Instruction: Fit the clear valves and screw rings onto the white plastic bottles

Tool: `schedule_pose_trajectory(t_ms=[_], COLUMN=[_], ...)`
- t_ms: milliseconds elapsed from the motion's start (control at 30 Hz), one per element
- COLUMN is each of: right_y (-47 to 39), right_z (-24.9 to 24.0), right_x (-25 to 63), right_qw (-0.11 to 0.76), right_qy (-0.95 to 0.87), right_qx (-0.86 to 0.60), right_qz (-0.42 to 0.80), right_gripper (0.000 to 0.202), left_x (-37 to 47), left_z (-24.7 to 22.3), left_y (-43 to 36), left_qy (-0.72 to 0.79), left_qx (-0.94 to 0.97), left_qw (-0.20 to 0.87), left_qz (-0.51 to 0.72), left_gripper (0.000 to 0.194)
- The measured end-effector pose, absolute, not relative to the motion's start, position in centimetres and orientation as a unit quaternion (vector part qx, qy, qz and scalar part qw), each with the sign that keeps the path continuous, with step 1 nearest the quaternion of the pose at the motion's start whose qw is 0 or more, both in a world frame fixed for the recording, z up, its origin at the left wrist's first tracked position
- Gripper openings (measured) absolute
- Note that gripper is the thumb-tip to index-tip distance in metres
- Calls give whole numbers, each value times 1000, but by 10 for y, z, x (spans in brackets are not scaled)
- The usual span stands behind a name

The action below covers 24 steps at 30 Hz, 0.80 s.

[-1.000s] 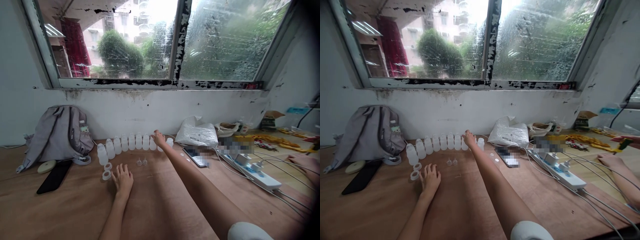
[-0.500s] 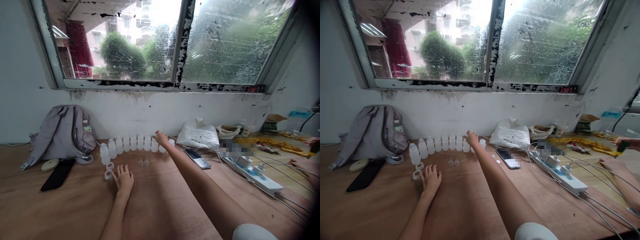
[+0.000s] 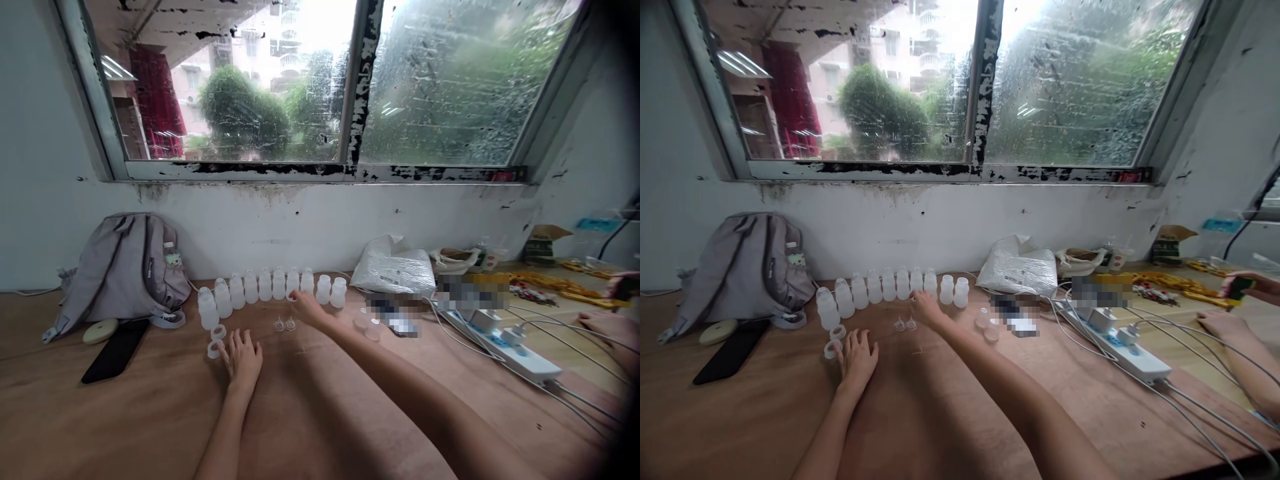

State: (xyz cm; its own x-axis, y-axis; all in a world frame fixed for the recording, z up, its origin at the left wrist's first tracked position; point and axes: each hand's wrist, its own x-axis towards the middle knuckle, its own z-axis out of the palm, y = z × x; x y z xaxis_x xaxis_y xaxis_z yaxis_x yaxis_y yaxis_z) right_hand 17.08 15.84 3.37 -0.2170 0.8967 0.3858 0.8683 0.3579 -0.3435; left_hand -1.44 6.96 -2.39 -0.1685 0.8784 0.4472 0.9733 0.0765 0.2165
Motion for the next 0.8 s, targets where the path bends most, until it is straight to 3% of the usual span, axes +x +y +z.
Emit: schedule_pose_trajectory(t_ms=[200,367,567,667,800], right_y=[118,103,76,68,65], right_z=[-29,-36,-36,-34,-32], right_x=[165,177,186,187,185], right_qw=[320,387,500,515,473], right_qy=[-777,-767,-685,-653,-696], right_qx=[-536,-500,-475,-493,-484], right_qz=[80,113,234,255,241], right_gripper=[14,11,22,25,33], left_x=[-23,-2,29,29,21], left_z=[-25,-20,-14,-18,-28], left_y=[73,64,44,44,53], left_qy=[-743,-620,-456,-497,-584], left_qx=[-615,-724,-814,-789,-743], left_qw=[93,-24,-125,-97,-59], left_qz=[-246,-302,-337,-348,-321], left_gripper=[37,24,25,23,35])
